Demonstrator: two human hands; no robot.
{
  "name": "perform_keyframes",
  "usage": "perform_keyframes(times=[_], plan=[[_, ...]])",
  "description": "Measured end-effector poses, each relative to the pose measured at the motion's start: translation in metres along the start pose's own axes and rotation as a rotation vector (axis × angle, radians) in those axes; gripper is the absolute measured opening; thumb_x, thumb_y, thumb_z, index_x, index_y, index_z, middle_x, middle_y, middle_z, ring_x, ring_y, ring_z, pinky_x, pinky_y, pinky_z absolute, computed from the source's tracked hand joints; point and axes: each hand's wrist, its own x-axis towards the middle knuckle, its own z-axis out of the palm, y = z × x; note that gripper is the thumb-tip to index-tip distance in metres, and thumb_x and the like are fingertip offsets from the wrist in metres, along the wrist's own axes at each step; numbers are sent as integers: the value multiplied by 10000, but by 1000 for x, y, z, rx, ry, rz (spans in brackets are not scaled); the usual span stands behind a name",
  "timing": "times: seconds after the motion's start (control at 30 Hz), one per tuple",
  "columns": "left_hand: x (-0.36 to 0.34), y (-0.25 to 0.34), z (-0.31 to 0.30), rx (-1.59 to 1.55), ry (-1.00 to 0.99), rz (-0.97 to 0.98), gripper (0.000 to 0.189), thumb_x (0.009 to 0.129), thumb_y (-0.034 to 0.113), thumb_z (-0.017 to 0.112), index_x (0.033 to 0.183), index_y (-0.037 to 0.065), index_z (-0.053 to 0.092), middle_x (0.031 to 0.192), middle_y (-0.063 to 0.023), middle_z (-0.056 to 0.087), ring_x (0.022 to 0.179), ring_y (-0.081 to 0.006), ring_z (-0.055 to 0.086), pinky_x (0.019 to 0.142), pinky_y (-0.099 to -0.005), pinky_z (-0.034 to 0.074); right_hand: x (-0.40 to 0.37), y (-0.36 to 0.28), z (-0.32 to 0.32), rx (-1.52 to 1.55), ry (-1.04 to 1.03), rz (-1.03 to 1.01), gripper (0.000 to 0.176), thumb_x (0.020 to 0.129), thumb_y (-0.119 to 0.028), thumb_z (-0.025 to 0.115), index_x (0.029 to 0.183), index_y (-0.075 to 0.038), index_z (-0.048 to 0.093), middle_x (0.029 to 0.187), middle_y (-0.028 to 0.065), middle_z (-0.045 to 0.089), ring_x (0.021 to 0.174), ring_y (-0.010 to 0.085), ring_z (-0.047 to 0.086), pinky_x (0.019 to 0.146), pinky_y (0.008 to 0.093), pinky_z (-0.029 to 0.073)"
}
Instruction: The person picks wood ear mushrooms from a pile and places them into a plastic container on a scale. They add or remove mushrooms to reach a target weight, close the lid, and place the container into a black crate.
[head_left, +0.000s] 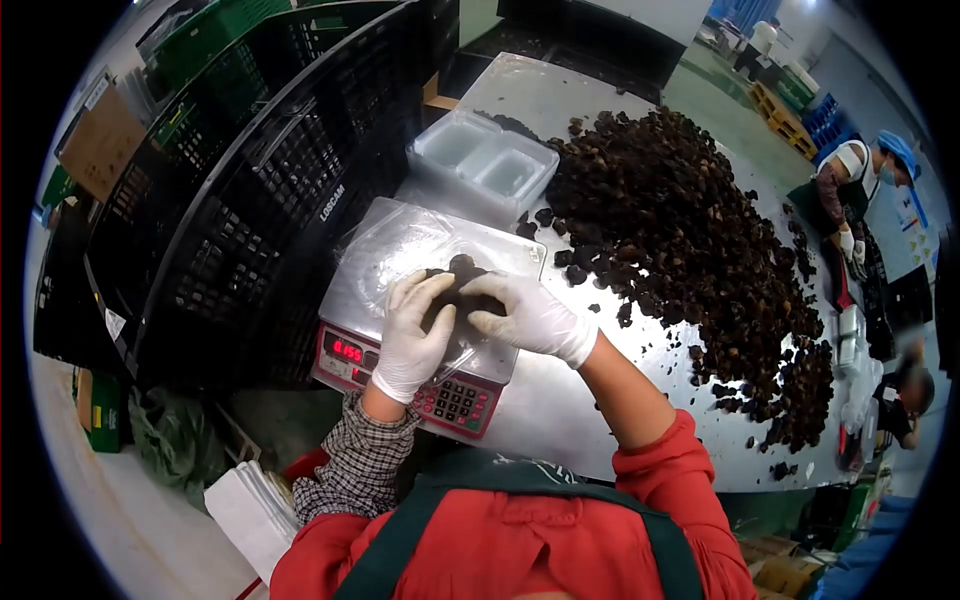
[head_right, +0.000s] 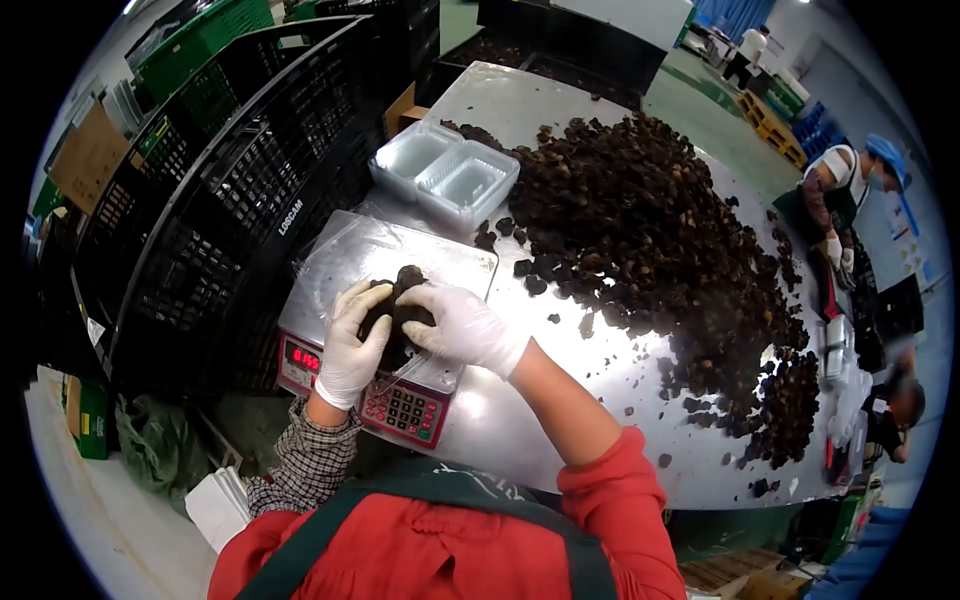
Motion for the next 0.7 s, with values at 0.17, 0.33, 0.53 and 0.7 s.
perform_keyframes(times=[0.17,0.33,0.53,0.7], plan=[[1,7,-47,-625,179,-393,359,845,-83,417,1136,-6,613,1101,-79,644,998,-124,590,942,-253,423,4,-1,18,-238,134,-184,392,799,-106,654,1178,-29,588,1032,184,631,959,278,619,861,352,483],[2,-28,-87,-649,441,-241,256,908,-34,424,1082,-33,613,1073,-134,647,1020,-203,613,982,-326,454,-8,-3,-20,-73,357,-36,323,834,-32,624,1156,-12,604,1043,68,637,879,128,592,798,249,482],[-27,-71,-126,-604,508,-297,234,939,22,439,1094,-23,608,1051,-126,647,986,-200,619,952,-332,469,-69,49,-35,13,429,421,269,845,-98,614,1090,9,635,877,41,645,767,86,559,714,222,461],[-42,-77,-135,-561,501,-294,206,928,-3,463,1064,-41,613,1034,-107,651,941,-160,615,891,-269,484,-81,101,-36,-90,412,579,238,826,-89,624,1037,18,651,835,55,639,749,107,572,684,251,481]])
